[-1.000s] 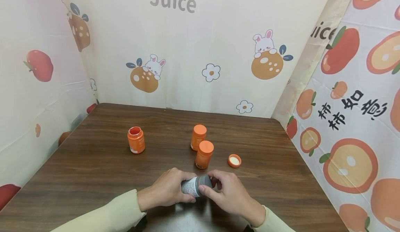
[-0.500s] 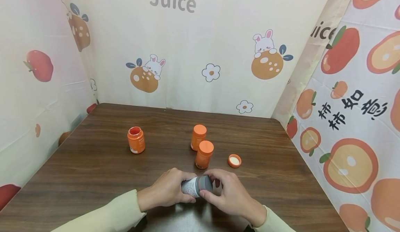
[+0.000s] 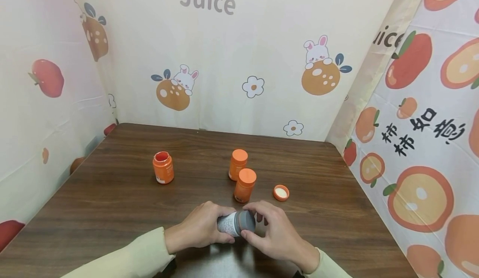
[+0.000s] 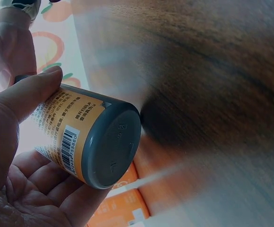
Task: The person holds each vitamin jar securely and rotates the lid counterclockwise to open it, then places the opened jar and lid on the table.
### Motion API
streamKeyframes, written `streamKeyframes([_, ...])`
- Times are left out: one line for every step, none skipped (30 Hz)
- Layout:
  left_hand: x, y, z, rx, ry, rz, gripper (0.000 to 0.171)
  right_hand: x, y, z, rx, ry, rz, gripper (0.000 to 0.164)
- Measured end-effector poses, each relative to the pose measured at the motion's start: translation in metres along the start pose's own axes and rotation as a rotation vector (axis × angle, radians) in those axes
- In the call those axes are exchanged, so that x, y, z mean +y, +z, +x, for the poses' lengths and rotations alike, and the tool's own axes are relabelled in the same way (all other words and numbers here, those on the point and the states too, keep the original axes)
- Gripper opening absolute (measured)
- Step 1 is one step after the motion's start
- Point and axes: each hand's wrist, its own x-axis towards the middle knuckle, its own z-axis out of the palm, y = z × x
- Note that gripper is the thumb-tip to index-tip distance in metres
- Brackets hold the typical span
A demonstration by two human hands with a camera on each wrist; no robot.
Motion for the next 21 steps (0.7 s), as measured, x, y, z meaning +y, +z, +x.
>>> streamKeyframes([-0.0002,0.0,0.0,0.001,-0.001,0.001,0.037,-0.0002,-0.0003,0.0,0.005,-0.008,0.0,0.045])
streamKeyframes([-0.0003,0.0,0.0,0.001,0.0,0.001,0.037,-0.0003,-0.0006,0.0,0.012,-0.019,0.0,0.045])
streamKeyframes([-0.0003,0.0001,0.0001,0.002,0.001,0.001,0.037,-0.0004,-0.001,0.0001,0.016,-0.025,0.001,0.045])
streamKeyframes([-0.0004,0.0001,0.0001,0.003,0.002,0.002,0.037,-0.0005,-0.0013,0.0001,0.02,-0.029,0.003,0.045])
streamKeyframes([-0.0004,0.0,0.0001,0.004,0.002,0.003,0.037,-0.0005,-0.0015,0.0002,0.021,-0.033,0.006,0.045])
streamKeyframes([-0.0005,0.0,0.0,0.004,0.003,0.004,0.037,-0.0006,-0.0017,0.0002,0.02,-0.033,0.007,0.045])
streamKeyframes([-0.0005,-0.0001,0.0,0.003,0.003,0.004,0.037,-0.0006,-0.0019,0.0003,0.019,-0.031,0.008,0.045])
streamKeyframes([-0.0005,-0.0002,0.0,0.002,0.003,0.002,0.037,-0.0004,-0.002,0.0003,0.017,-0.028,0.008,0.045])
streamKeyframes([-0.0005,-0.0002,0.0001,0.002,0.003,0.001,0.037,-0.0004,-0.0023,0.0003,0.013,-0.02,0.009,0.045])
streamKeyframes([-0.0005,-0.0002,0.0001,0.001,0.004,0.0,0.036,-0.0003,-0.0024,0.0002,0.01,-0.011,0.009,0.046])
streamKeyframes([-0.0006,-0.0002,0.0001,0.0,0.005,-0.002,0.036,-0.0002,-0.0027,0.0,0.007,-0.002,0.008,0.046])
streamKeyframes([-0.0006,-0.0002,0.0001,0.0,0.005,-0.003,0.036,-0.0001,-0.003,-0.0001,0.005,0.006,0.007,0.046])
streamKeyframes([-0.0006,-0.0001,0.0002,0.001,0.006,-0.004,0.036,-0.0001,-0.0033,-0.0002,0.004,0.015,0.006,0.046])
streamKeyframes([-0.0006,0.0001,0.0002,0.003,0.008,-0.003,0.036,0.0001,-0.0036,-0.0002,0.004,0.019,0.005,0.046])
streamKeyframes([-0.0007,0.0002,0.0002,0.005,0.009,-0.002,0.036,0.0003,-0.0037,-0.0003,0.005,0.02,0.004,0.046])
streamKeyframes([-0.0006,0.0004,0.0001,0.007,0.01,-0.001,0.035,0.0006,-0.0038,-0.0004,0.007,0.017,0.003,0.046])
streamKeyframes([-0.0007,0.0005,0.0001,0.01,0.011,0.001,0.035,0.001,-0.0039,-0.0005,0.01,0.012,0.003,0.046])
streamKeyframes([-0.0007,0.0007,0.0,0.012,0.011,0.003,0.035,0.0012,-0.004,-0.0005,0.014,0.005,0.002,0.046])
streamKeyframes([-0.0008,0.0008,-0.0001,0.014,0.012,0.005,0.035,0.0015,-0.0042,-0.0004,0.018,-0.001,0.002,0.046])
streamKeyframes([-0.0008,0.0009,-0.0002,0.016,0.013,0.006,0.035,0.0018,-0.0043,-0.0004,0.022,-0.008,0.001,0.045])
streamKeyframes([-0.0008,0.001,-0.0002,0.017,0.013,0.006,0.035,0.0018,-0.0045,-0.0005,0.024,-0.01,0.0,0.045])
